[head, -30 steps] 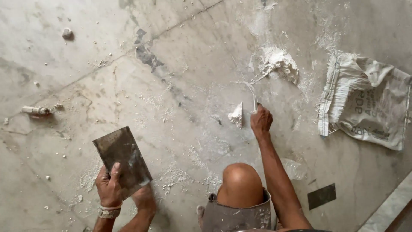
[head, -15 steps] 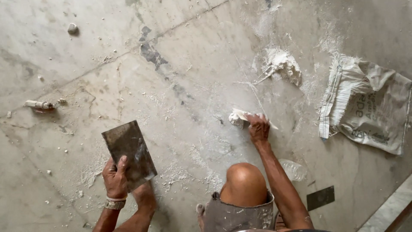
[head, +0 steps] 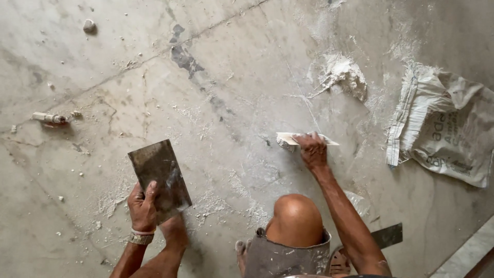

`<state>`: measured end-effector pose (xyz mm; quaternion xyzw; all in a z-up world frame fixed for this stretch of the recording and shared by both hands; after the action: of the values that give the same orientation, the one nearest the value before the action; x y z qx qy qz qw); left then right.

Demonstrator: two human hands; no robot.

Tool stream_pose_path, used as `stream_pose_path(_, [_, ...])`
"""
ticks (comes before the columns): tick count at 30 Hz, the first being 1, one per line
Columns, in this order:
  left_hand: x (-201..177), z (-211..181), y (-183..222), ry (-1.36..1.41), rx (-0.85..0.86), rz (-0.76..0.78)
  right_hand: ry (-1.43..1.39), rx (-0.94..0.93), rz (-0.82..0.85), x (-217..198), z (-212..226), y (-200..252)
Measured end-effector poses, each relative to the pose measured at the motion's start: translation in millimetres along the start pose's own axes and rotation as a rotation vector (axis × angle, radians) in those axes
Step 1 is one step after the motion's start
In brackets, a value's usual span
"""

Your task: The person sits on the floor of a room under renovation, scoops white putty powder from a pile next to its bag, adds water from a plastic bottle, and mixes and kneads the powder into a paste using two flat metal scraper blades by hand.

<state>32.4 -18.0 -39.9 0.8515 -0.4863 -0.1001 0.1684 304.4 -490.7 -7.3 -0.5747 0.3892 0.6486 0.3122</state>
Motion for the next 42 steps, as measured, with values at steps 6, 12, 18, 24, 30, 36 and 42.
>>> stream_pose_path(6, [-4, -2, 4, -0.017, 0.003, -0.009, 0.007, -0.061, 0.290, 37, -44, 29])
stream_pose_path(12, [-2, -1, 8, -0.058, 0.005, -0.001, 0.028, -0.077, 0.470, 54, -52, -4])
stream_pose_path(18, [5, -4, 9, -0.050, -0.003, 0.015, -0.060, -0.021, 0.430, 41, -63, -21])
stream_pose_path(24, [2, 5, 11, -0.055, -0.003, 0.011, -0.133, 0.047, 0.415, 11, -46, -21])
stream_pose_path(30, [9, 2, 11, 0.025, -0.010, 0.032, -0.743, 0.007, 0.210, 18, 13, 0])
stream_pose_path(36, [11, 4, 9, -0.035, -0.051, 0.034, -0.857, 0.404, 0.106, 49, 29, -9])
stream_pose_path(42, [10, 18, 8, 0.005, -0.076, 0.046, -0.947, 0.579, 0.054, 41, -12, 7])
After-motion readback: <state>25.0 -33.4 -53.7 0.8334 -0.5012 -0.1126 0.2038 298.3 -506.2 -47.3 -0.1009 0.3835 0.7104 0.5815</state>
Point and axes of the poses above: each hand's wrist, its own y-axis away from the middle knuckle, its own x-axis out of the palm, z = x × y, the point moved 1 cm from there along -y, towards the middle knuckle, and after that the axes turned 5 degrees about z, right-handed, at the moved point
